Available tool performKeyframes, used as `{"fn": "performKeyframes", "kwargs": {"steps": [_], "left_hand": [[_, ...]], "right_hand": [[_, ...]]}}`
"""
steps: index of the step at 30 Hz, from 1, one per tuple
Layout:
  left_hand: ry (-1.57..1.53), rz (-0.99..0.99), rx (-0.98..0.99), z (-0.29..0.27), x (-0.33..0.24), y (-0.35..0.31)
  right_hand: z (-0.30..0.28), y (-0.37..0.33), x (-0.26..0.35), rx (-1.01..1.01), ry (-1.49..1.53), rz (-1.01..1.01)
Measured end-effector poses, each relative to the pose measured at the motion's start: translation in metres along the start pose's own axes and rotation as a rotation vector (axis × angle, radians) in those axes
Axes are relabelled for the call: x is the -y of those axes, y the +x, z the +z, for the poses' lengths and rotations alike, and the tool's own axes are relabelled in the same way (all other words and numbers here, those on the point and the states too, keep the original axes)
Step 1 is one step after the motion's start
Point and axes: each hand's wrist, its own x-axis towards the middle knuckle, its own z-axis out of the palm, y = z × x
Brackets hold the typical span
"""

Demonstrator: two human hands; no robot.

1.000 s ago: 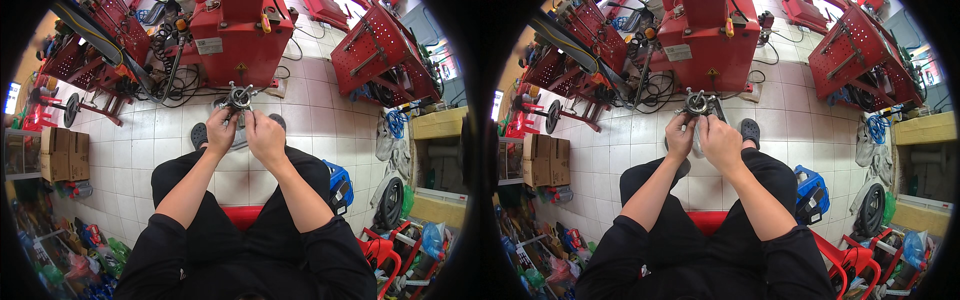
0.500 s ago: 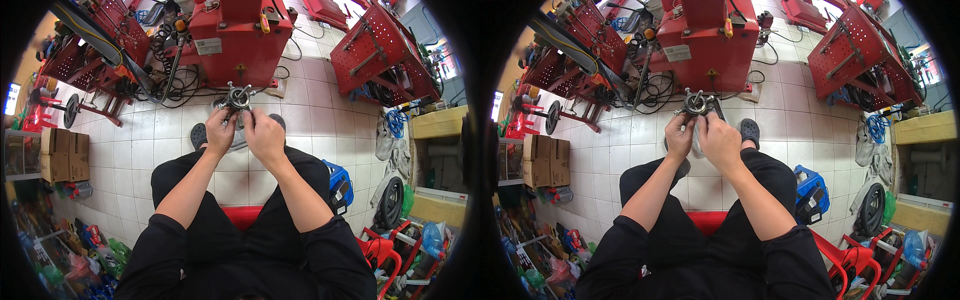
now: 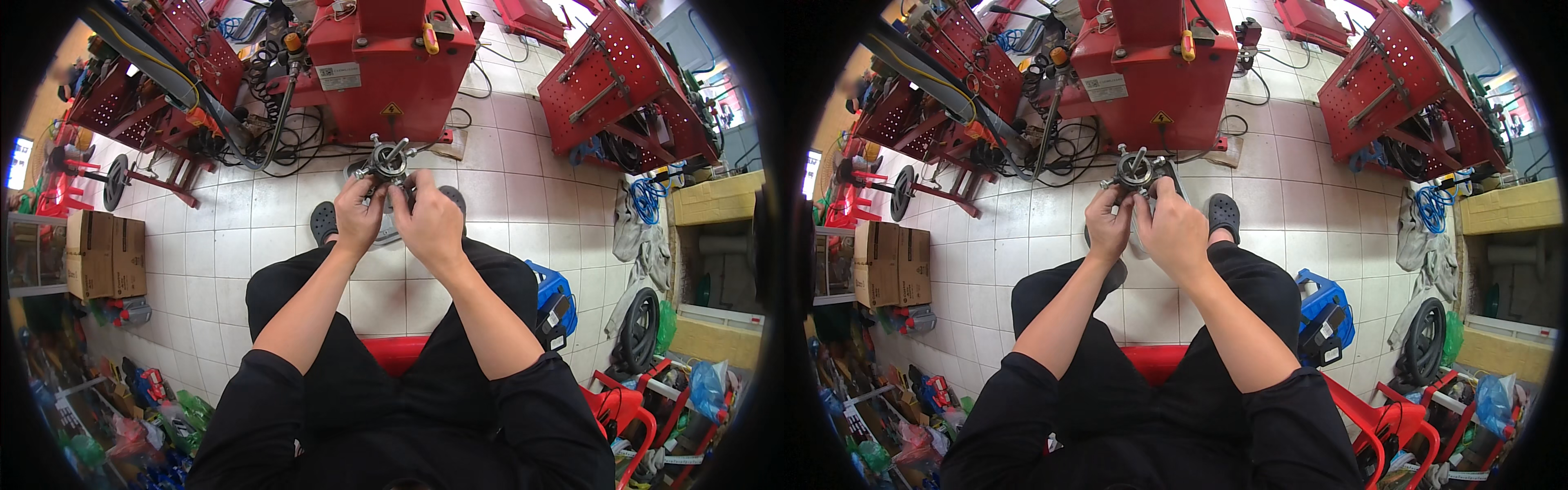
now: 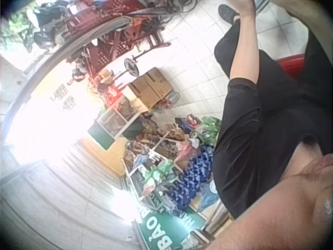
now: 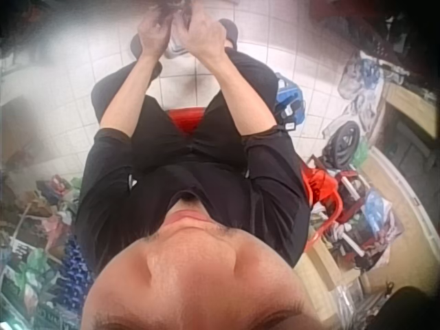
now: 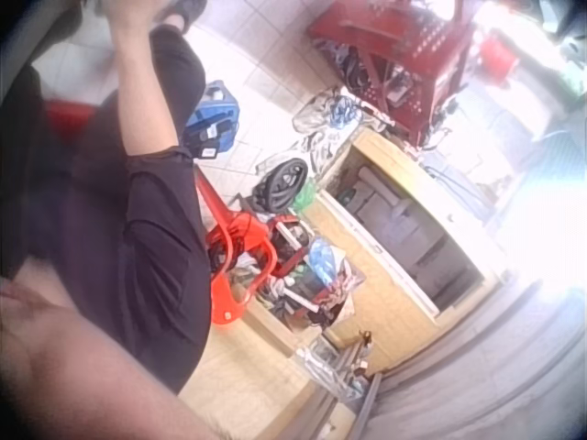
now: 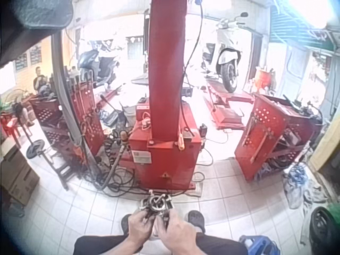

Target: The person sits on a stool in a workshop and assembles a mechanical component, likely a carburetor, using their hands. They manipulate small metal parts, including a spring and a float, and place them into a metal tray on the floor.

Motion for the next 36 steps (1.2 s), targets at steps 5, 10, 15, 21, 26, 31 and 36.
{"fn": "performKeyframes", "kwargs": {"steps": [5, 10, 15, 21, 26, 31, 36], "left_hand": [[-0.013, -0.024, 0.004, 0.0, 0.003, -0.001], [0.0, -0.027, 0.004, 0.001, -0.001, 0.0], [-0.019, -0.032, 0.003, 0.0, 0.0, -0.001], [0.013, -0.011, 0.024, 0.001, 0.004, -0.002], [-0.011, -0.04, 0.003, 0.001, 0.0, -0.002], [-0.016, -0.025, 0.0, 0.0, -0.003, 0.0], [-0.013, -0.041, -0.005, 0.001, -0.004, 0.0]], "right_hand": [[0.002, 0.0, -0.003, 0.017, 0.026, 0.028], [0.007, -0.001, -0.009, 0.022, -0.04, -0.01], [0.003, -0.002, -0.002, 0.03, 0.017, 0.023], [0.009, -0.001, -0.011, 0.016, -0.04, -0.015], [0.007, -0.002, -0.006, -0.012, -0.012, -0.012], [0.007, -0.002, -0.006, -0.003, -0.019, -0.02], [0.009, -0.002, -0.008, 0.026, -0.078, -0.011]]}}
